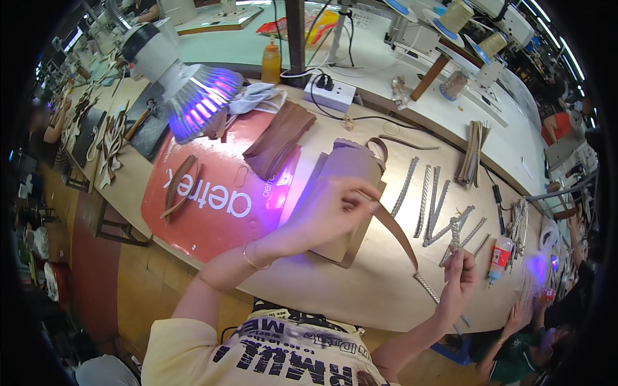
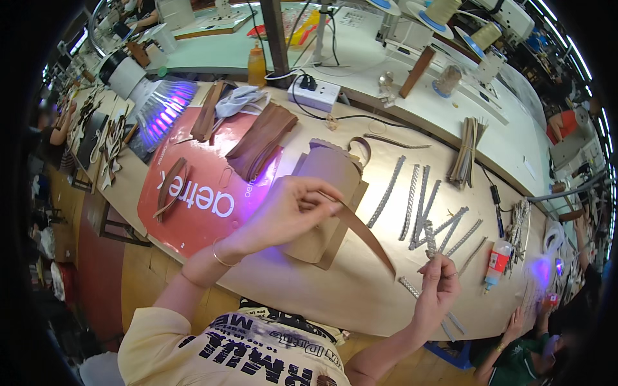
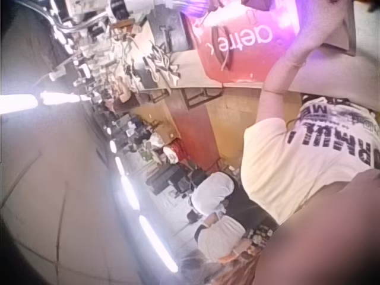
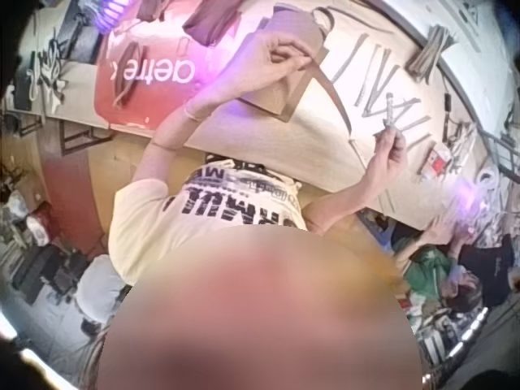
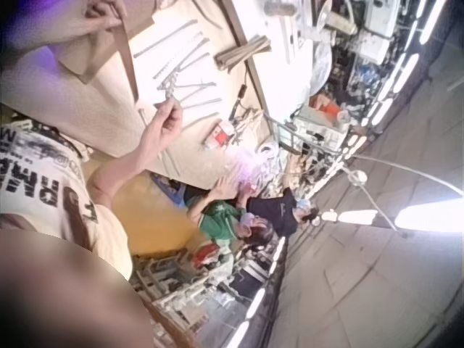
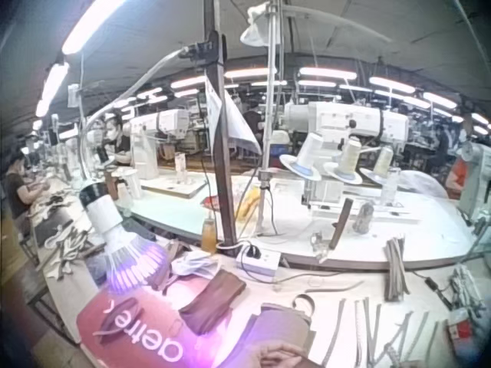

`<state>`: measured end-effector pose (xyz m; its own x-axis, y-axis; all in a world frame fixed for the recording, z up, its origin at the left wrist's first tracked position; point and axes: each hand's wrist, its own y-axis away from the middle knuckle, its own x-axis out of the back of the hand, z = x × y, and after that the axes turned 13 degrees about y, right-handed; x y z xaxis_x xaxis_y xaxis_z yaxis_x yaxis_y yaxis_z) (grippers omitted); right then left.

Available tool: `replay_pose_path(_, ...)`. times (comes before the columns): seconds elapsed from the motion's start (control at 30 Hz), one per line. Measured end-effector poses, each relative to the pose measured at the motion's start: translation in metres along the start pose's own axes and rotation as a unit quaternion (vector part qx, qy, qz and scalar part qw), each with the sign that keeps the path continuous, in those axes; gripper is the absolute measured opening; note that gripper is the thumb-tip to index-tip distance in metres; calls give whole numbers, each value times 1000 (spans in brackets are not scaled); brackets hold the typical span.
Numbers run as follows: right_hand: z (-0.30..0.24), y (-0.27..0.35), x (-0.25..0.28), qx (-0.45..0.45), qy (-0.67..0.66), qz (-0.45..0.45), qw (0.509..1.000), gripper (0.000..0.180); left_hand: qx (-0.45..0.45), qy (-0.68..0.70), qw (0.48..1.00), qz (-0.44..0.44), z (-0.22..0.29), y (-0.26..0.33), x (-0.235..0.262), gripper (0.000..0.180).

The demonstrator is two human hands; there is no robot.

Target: The person assembles a handbag by attaching braided straps to a cardboard form. They repeatedly pick up straps, position them on the form, and press them into place under a purple UV lamp. The person handles multiple straps and adjusts their placement throughout the clip.

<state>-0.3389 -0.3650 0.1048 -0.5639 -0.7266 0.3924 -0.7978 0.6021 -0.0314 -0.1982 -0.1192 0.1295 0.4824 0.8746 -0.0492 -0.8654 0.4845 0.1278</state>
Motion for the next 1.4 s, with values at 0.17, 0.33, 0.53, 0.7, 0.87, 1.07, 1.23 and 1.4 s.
replay_pose_path(0.17, -2, -8, -5, 47, 49, -53, 996, 17, 62, 124, 984, 113, -39, 7, 28, 25)
replay_pose_path(0.33, -29, -20, -69, 54, 55, -201, 977, 17, 44, 248, 961, 118, -61, 11, 59, 42)
replay_pose_path(0.53, -62, -43, -135, 117, 122, -330, 929, 16, 19, 345, 927, 148, -79, 11, 58, 51)
replay_pose_path(0.7, -69, -46, -160, 92, 143, -365, 915, 18, 0, 425, 890, 167, -84, 10, 54, 51)
replay_pose_path(0.87, -65, -47, -167, 59, 112, -373, 919, 19, -21, 445, 881, 162, -91, 9, 52, 49)
replay_pose_path(1.07, -64, -49, -166, 46, 101, -374, 921, 20, -28, 479, 861, 171, -97, 6, 49, 50)
replay_pose_path(1.23, -66, -47, -167, 12, 83, -360, 929, 17, -5, 485, 854, 188, -97, 6, 47, 50)
replay_pose_path(1.4, -65, -46, -168, 12, 86, -353, 932, 17, -17, 484, 854, 191, -98, 6, 46, 48)
